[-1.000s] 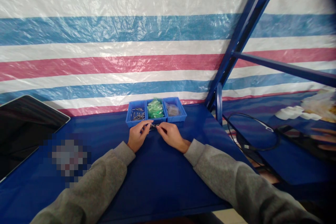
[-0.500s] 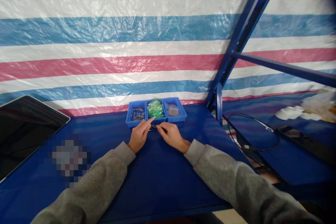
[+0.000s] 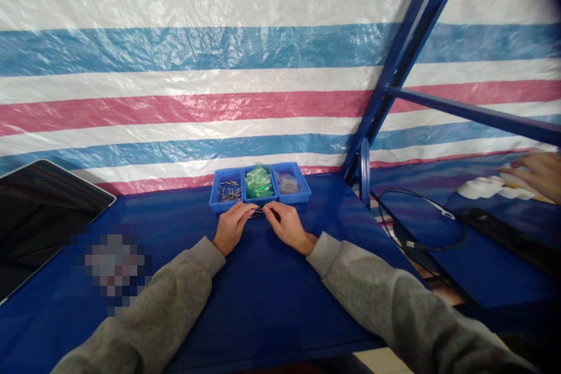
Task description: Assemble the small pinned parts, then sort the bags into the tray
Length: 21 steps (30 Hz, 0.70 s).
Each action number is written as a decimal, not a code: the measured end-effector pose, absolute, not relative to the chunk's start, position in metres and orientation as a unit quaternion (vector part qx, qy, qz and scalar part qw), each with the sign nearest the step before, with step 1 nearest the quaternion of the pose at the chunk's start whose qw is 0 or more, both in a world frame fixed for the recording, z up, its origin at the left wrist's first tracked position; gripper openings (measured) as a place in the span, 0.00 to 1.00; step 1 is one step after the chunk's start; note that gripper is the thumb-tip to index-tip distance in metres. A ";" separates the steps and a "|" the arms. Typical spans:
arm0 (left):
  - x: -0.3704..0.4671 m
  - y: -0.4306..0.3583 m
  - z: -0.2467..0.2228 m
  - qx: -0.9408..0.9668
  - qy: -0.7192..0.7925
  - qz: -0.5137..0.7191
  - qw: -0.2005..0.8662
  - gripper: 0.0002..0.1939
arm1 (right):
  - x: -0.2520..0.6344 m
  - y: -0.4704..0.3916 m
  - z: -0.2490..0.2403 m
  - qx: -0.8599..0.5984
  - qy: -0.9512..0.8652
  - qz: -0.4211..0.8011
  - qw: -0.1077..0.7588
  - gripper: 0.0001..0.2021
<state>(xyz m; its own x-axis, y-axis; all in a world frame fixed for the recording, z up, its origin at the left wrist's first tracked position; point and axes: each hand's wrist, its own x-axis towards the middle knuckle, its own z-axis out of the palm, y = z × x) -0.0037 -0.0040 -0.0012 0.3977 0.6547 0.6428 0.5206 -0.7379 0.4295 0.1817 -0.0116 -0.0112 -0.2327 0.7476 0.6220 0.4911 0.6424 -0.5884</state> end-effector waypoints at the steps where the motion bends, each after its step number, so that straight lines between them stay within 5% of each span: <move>1: -0.004 -0.004 -0.001 0.832 0.352 0.420 0.082 0.11 | 0.182 -0.012 -0.011 -0.398 -0.771 0.141 0.477 0.12; 21: -0.004 -0.003 -0.002 0.834 0.339 0.426 0.092 0.10 | 0.181 -0.011 -0.015 -0.394 -0.756 0.169 0.495 0.10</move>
